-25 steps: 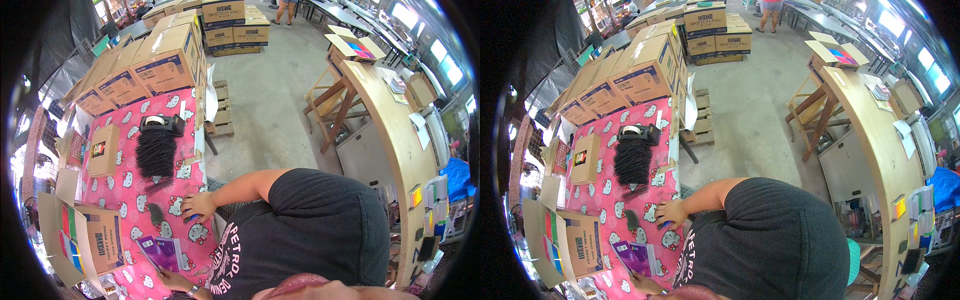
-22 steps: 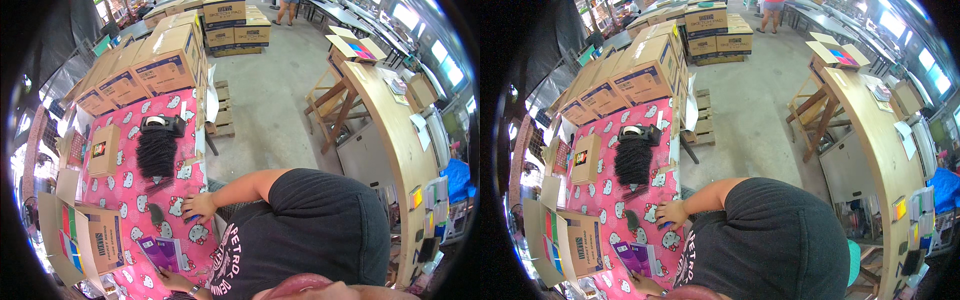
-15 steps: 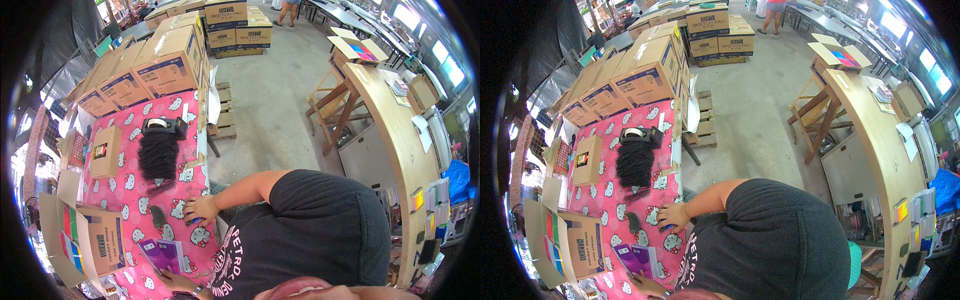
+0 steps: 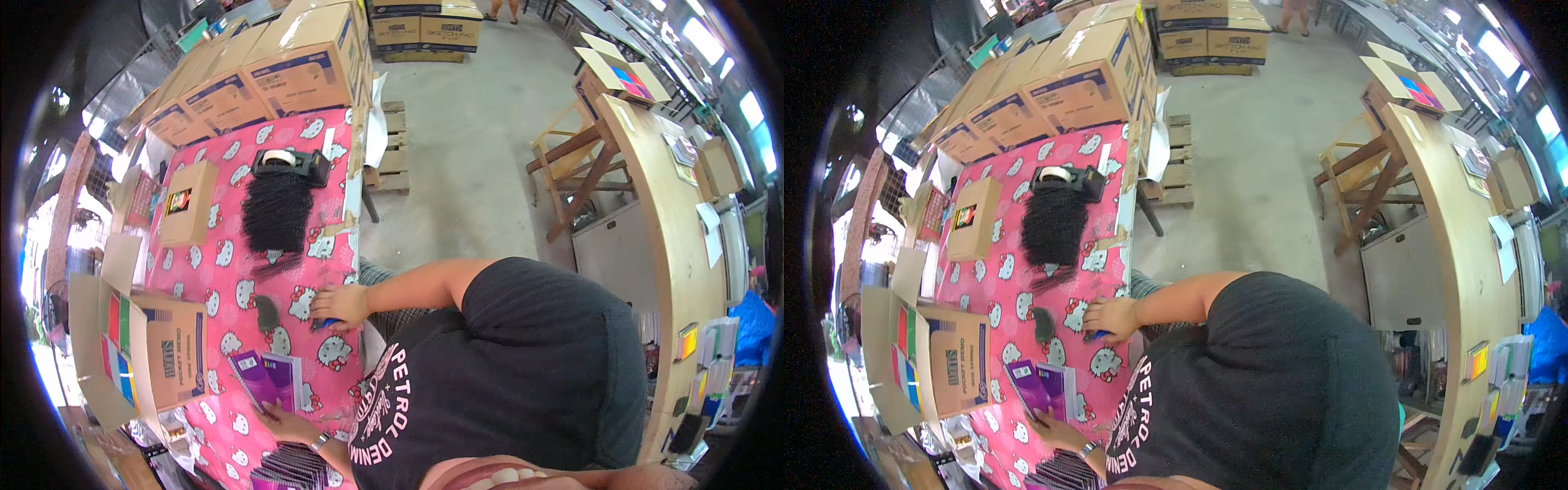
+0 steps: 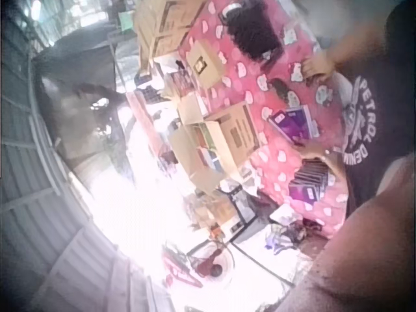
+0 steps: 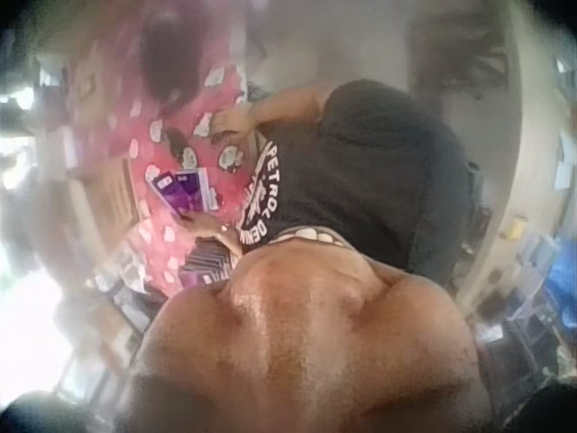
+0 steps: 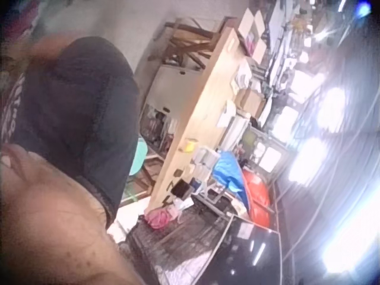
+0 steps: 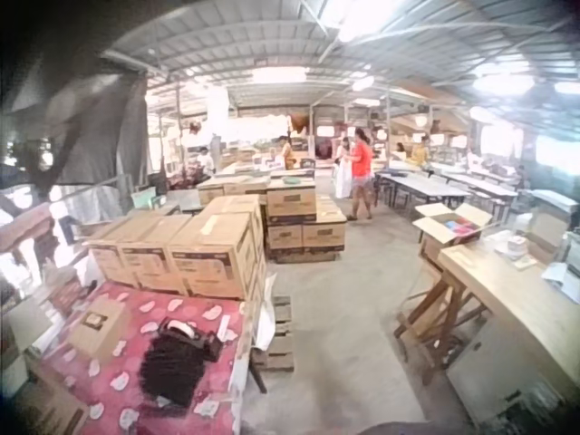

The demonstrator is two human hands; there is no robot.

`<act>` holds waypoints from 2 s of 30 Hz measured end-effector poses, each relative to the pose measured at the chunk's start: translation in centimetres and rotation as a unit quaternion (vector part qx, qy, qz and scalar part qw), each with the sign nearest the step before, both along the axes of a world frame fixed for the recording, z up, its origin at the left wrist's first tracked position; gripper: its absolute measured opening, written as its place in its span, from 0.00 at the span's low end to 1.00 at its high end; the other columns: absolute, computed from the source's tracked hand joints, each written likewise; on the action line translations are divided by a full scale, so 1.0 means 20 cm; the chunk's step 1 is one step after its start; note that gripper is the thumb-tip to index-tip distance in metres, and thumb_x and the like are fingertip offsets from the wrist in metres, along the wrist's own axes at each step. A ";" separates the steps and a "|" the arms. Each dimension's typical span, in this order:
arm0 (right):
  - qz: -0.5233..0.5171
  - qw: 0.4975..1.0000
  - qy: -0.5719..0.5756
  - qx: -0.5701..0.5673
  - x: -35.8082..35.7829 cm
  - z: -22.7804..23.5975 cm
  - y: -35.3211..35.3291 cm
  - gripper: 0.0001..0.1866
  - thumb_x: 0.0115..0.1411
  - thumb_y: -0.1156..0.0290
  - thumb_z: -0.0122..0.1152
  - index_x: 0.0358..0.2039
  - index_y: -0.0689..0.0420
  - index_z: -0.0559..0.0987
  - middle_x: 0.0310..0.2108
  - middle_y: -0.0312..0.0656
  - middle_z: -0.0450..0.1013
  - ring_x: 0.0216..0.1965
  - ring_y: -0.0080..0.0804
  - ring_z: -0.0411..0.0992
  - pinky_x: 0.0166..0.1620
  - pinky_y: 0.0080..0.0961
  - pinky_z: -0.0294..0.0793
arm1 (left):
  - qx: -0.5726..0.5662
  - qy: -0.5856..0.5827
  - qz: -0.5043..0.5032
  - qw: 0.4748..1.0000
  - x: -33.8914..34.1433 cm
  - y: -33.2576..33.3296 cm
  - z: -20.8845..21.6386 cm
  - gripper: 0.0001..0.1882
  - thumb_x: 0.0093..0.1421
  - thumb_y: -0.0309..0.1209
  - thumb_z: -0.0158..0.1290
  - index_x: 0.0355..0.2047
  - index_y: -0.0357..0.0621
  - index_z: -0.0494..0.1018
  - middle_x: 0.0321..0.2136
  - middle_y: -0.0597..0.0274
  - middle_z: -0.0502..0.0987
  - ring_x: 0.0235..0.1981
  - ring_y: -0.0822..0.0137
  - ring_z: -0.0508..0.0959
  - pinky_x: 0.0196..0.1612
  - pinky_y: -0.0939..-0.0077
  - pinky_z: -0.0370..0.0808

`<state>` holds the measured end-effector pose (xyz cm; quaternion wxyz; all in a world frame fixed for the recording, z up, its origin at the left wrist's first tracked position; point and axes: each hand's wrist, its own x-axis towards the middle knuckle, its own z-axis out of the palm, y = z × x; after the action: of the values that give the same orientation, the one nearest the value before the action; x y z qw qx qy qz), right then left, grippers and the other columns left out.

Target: The person uses blue pliers to trim and secure the ends of spiral binding coils on stacks of purple pocket memos.

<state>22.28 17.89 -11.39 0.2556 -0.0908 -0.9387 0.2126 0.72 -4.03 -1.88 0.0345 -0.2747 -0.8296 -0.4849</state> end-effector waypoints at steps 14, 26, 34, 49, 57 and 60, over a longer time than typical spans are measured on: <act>0.140 0.982 0.103 -0.077 -0.41 0.58 -0.32 0.27 0.49 0.60 0.65 0.49 0.55 0.75 0.47 0.40 0.71 0.50 0.41 0.65 0.56 0.41 0.58 | -0.039 0.082 0.006 0.996 0.15 0.02 0.09 0.15 0.63 0.32 0.51 0.41 0.29 0.76 0.31 0.45 0.81 0.27 0.59 0.80 0.30 0.67 0.73; 0.106 0.983 0.143 -0.040 -0.24 0.67 -0.31 0.27 0.47 0.60 0.67 0.49 0.54 0.77 0.46 0.37 0.71 0.50 0.39 0.65 0.56 0.41 0.57 | -0.046 0.085 -0.037 0.995 0.21 0.04 0.14 0.14 0.63 0.28 0.50 0.43 0.27 0.75 0.33 0.44 0.81 0.29 0.57 0.81 0.32 0.68 0.76; 0.119 0.983 0.135 -0.032 -0.25 0.71 -0.33 0.25 0.47 0.62 0.66 0.48 0.54 0.78 0.45 0.36 0.72 0.48 0.38 0.65 0.54 0.40 0.60 | 0.015 0.150 -0.040 0.988 0.20 0.00 0.12 0.12 0.62 0.25 0.50 0.41 0.28 0.76 0.29 0.46 0.80 0.24 0.55 0.79 0.28 0.66 0.73; 0.169 0.976 0.135 -0.032 -0.29 0.78 -0.41 0.21 0.49 0.63 0.64 0.46 0.51 0.78 0.45 0.37 0.72 0.47 0.38 0.67 0.52 0.42 0.62 | 0.001 0.121 -0.054 0.991 0.30 -0.13 0.25 0.18 0.57 0.19 0.50 0.48 0.41 0.76 0.26 0.52 0.78 0.22 0.67 0.76 0.27 0.73 0.73; 0.176 0.977 0.112 -0.046 -0.31 0.79 -0.44 0.25 0.46 0.67 0.67 0.48 0.52 0.77 0.45 0.36 0.72 0.47 0.38 0.67 0.51 0.38 0.62 | 0.065 0.056 -0.029 0.996 0.31 -0.14 0.23 0.18 0.55 0.19 0.52 0.47 0.43 0.77 0.24 0.54 0.76 0.20 0.69 0.75 0.26 0.75 0.72; 0.174 0.979 0.097 -0.045 -0.31 0.83 -0.47 0.25 0.46 0.68 0.66 0.49 0.52 0.77 0.46 0.35 0.71 0.48 0.38 0.66 0.52 0.38 0.60 | 0.068 0.071 -0.016 0.995 0.30 -0.15 0.27 0.19 0.53 0.18 0.53 0.46 0.42 0.77 0.25 0.54 0.77 0.20 0.71 0.75 0.25 0.78 0.71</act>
<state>16.04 8.53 5.29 0.3002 0.0835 -0.9003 0.3038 6.81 -7.02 3.50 0.1044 -0.3191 -0.7856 -0.5197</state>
